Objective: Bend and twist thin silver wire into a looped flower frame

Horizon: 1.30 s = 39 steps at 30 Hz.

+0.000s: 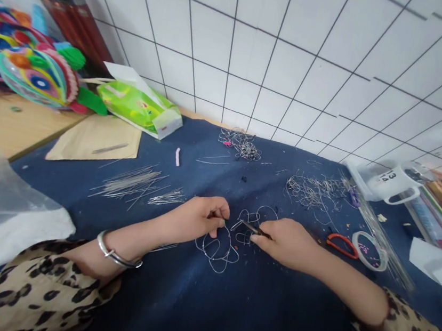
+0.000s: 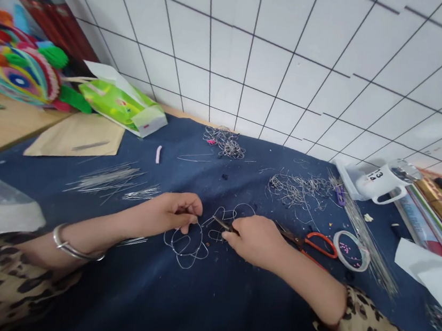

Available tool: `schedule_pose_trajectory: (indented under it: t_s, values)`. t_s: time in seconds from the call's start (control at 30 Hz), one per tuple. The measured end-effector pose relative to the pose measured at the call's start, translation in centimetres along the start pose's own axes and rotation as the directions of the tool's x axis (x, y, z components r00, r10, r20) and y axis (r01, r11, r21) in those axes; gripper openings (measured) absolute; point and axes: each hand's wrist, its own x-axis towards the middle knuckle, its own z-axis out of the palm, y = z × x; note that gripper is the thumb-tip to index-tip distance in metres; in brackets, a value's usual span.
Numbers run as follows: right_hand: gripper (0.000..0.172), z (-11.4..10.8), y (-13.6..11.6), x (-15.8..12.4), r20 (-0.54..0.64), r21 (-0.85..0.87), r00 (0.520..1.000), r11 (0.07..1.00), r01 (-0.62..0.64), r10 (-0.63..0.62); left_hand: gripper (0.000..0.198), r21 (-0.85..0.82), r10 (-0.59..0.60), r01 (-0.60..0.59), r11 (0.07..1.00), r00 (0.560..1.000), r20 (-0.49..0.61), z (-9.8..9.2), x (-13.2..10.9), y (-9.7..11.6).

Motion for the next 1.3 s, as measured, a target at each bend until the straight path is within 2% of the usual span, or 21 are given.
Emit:
schedule_pose_trajectory:
  t_s: [0.07, 0.17, 0.4, 0.7, 0.9, 1.3]
  values:
    - [0.036, 0.7, -0.5, -0.1, -0.116, -0.066, 0.993, 0.998, -0.007, -0.001, 0.01, -0.016, -0.004, 0.004, 1.0, 1.0, -0.004, 0.1, 0.0, -0.1]
    - [0.032, 1.6, -1.1, 0.0, -0.227, -0.114, 0.974, 0.993, -0.022, -0.005, 0.01, -0.069, -0.009, 0.008, 0.998, 1.0, -0.01, 0.3, 0.1, -0.1]
    - [0.028, 2.4, -1.9, 0.1, -0.327, -0.149, 0.945, 0.988, -0.033, -0.017, 0.011, -0.147, -0.04, 0.037, 0.988, 0.999, -0.016, 0.6, 0.1, 0.0]
    - [0.026, 2.5, -2.2, 0.1, -0.377, -0.166, 0.926, 0.985, -0.055, -0.012, 0.01, -0.143, -0.014, 0.009, 0.99, 0.999, -0.031, 0.8, -0.2, 0.8]
    - [0.026, 2.9, -2.2, 0.0, -0.393, -0.163, 0.919, 0.985, -0.05, -0.019, 0.01, -0.148, 0.014, -0.023, 0.989, 0.998, -0.059, 1.0, -0.1, 0.5]
    - [0.03, 1.9, -1.3, -0.3, -0.29, -0.091, 0.956, 0.993, -0.069, 0.04, 0.009, -0.097, 0.039, -0.047, 0.994, 0.996, -0.085, 0.9, 0.0, 0.6]
